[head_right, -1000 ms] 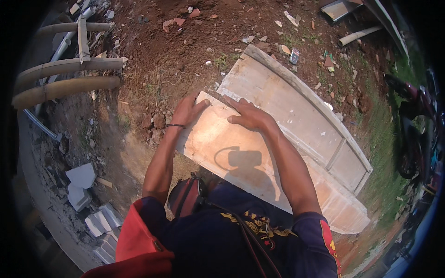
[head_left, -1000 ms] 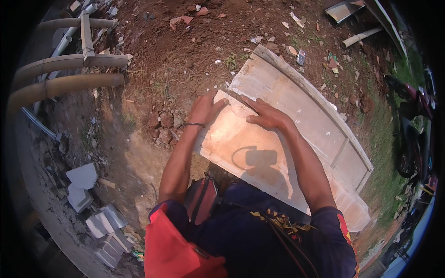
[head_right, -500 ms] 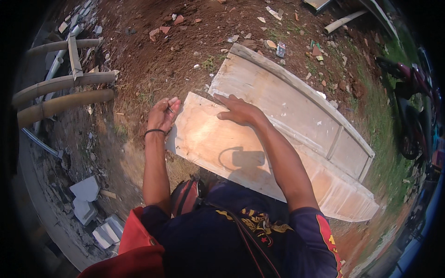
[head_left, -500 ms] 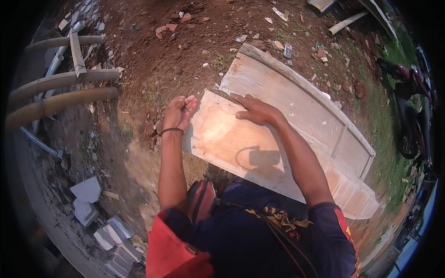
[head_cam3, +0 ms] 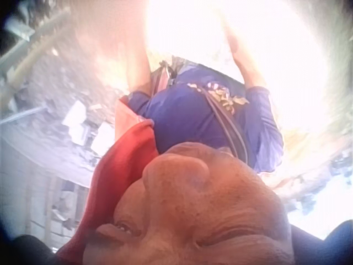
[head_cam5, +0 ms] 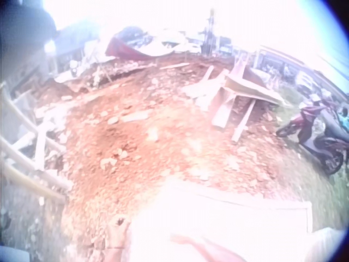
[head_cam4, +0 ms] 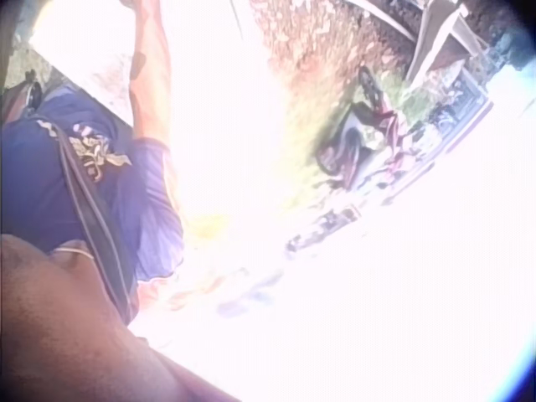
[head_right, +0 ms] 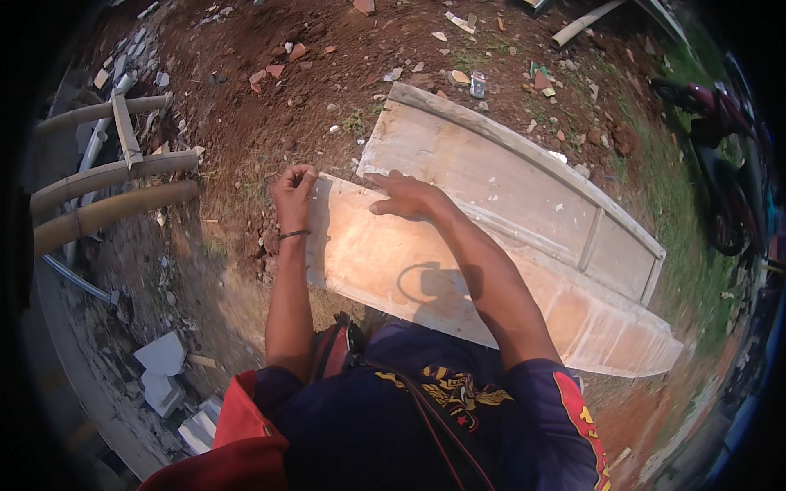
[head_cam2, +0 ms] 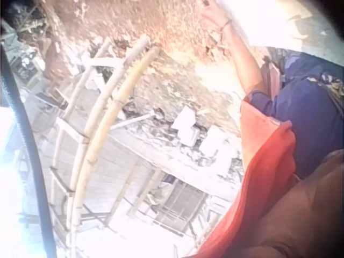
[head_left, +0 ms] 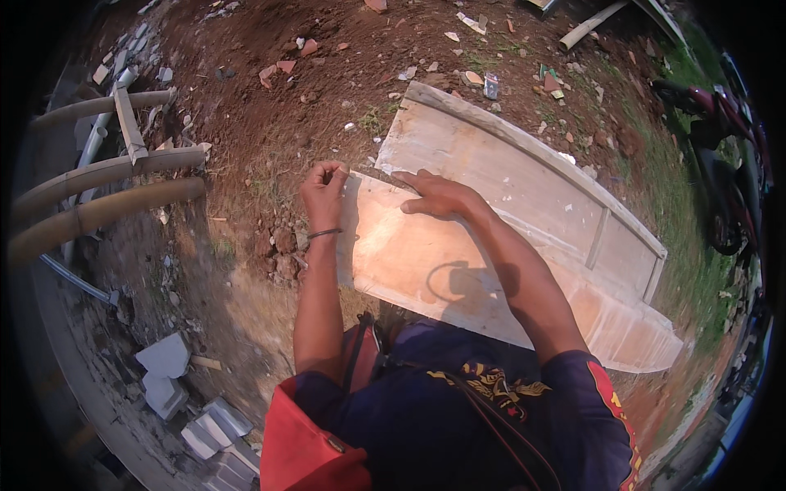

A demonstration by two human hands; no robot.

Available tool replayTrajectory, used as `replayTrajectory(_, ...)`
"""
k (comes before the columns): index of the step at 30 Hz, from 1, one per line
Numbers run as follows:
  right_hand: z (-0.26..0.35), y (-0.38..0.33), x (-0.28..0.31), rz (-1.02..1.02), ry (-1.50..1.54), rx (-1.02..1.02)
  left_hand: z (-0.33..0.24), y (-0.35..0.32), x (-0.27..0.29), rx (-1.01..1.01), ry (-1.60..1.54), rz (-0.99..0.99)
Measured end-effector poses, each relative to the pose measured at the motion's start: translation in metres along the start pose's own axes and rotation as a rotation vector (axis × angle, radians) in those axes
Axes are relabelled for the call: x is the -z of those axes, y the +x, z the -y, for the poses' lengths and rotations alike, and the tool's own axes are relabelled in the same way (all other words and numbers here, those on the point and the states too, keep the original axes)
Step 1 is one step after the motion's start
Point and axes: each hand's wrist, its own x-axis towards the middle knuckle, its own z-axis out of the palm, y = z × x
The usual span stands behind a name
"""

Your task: The person picks up a long wooden plank and places it on a wooden frame. They use a hammer to drive nails into the plank to secure it to the frame. The person then picks up another plank and repeats the process.

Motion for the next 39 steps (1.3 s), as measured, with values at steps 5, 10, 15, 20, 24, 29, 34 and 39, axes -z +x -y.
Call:
replayTrajectory(5, -0.001, 0.000, -0.002, -0.014, -0.005, -0.022, -0.007, -0.011, -0.015, -0.082, 0.193, -0.065)
replayTrajectory(10, -0.002, 0.000, -0.004, -0.020, -0.003, -0.039, -0.004, -0.014, -0.018, -0.139, 0.277, -0.103)
replayTrajectory(15, -0.001, -0.003, -0.004, -0.051, -0.002, -0.031, -0.006, -0.015, -0.008, -0.202, 0.375, -0.016)
replayTrajectory(20, -0.001, -0.005, -0.004, -0.045, 0.008, -0.048, -0.003, -0.011, 0.001, -0.259, 0.425, 0.126)
replayTrajectory(24, -0.003, -0.004, -0.007, -0.072, 0.002, -0.050, -0.002, 0.003, 0.007, -0.290, 0.417, 0.312)
replayTrajectory(29, -0.008, -0.003, -0.010, -0.092, 0.001, -0.044, -0.004, 0.014, 0.010, -0.413, 0.435, 0.463)
replayTrajectory(34, -0.013, 0.001, -0.012, -0.082, 0.004, -0.012, -0.002, 0.017, 0.008, -0.310, 0.477, 0.508)
replayTrajectory(39, -0.016, 0.000, -0.010, -0.082, -0.010, 0.015, 0.009, 0.024, 0.014, -0.313, 0.426, 0.581)
